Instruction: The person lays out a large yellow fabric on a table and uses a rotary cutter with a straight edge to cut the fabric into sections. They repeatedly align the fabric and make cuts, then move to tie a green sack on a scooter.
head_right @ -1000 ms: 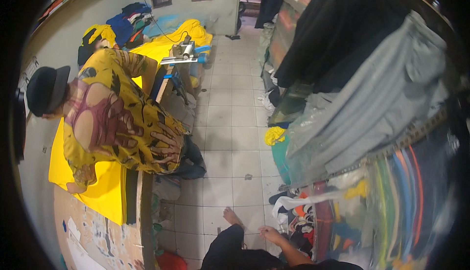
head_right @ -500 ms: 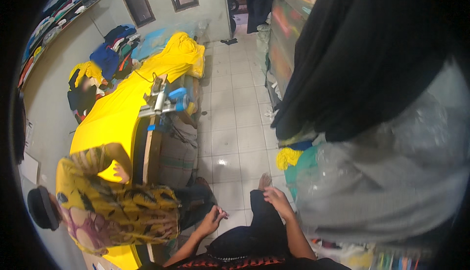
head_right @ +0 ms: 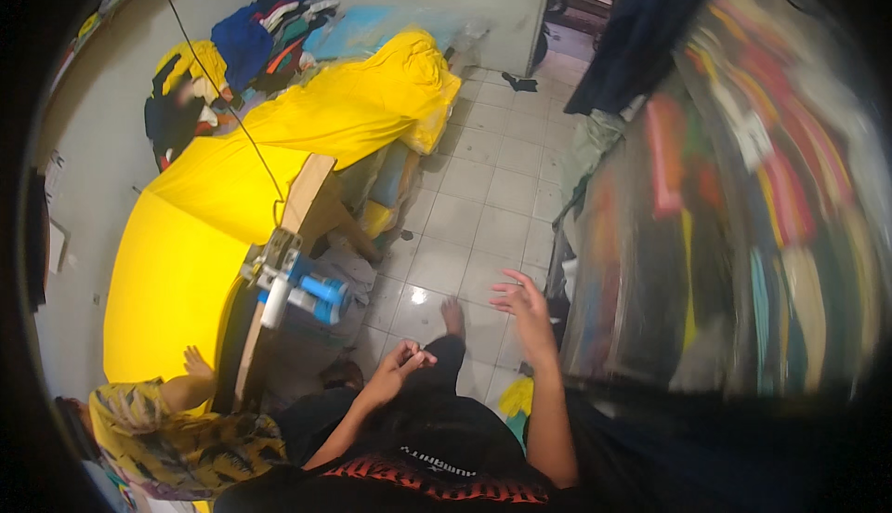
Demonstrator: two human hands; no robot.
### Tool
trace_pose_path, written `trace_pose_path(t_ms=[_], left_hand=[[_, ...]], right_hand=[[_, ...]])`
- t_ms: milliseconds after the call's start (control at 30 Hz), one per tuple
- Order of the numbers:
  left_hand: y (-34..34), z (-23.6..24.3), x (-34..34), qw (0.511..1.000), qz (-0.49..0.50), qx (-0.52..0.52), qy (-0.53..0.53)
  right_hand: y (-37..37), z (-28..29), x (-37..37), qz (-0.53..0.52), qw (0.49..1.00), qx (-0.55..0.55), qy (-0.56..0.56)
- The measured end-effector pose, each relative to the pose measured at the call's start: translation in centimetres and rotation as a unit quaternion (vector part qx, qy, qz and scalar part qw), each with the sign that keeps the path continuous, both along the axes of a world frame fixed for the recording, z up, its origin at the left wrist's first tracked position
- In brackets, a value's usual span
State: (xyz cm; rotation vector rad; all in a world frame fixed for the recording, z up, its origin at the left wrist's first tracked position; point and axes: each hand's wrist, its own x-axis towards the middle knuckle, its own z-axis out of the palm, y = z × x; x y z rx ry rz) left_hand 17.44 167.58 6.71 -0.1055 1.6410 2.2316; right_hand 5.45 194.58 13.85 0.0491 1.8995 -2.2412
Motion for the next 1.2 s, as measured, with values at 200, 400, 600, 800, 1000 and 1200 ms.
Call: trace_pose_path(t_ms=[200, 400, 600, 800, 1000, 1200], left_hand=[[2.1, -2.5, -25.5, 0.999, 0.006, -0.036, 0.038], [0.6, 4.0, -50.3, 0.995, 0.059, -0.046, 0.065], [-3.4, -3.7, -70.1, 0.994, 0.070, -0.057, 0.056], [-7.2, -21.1, -79.9, 0.903, 0.069, -0.387, -0.172], [-9.1, -26.2, -82.1, 0.900, 0.159, -0.196, -0.356], [-5.7, -25.2, -99.6, 0.873, 0.333, -0.184, -0.305]], right_hand=[[8.6, -14.7, -18.7, -0.144, 0.979, 0.131, -0.055], [23.6, -33.0, -19.2, 0.136, 0.819, 0.330, -0.448], [22.3, -34.1, -31.6, 0.049, 0.813, 0.261, -0.518], [26.5, -40.1, -61.0, 0.081, 0.880, 0.297, -0.361], [17.0, -31.8, -106.7, -0.042, 0.937, 0.248, -0.240], [3.4, -20.4, -135.6, 0.124, 0.955, 0.247, -0.105]])
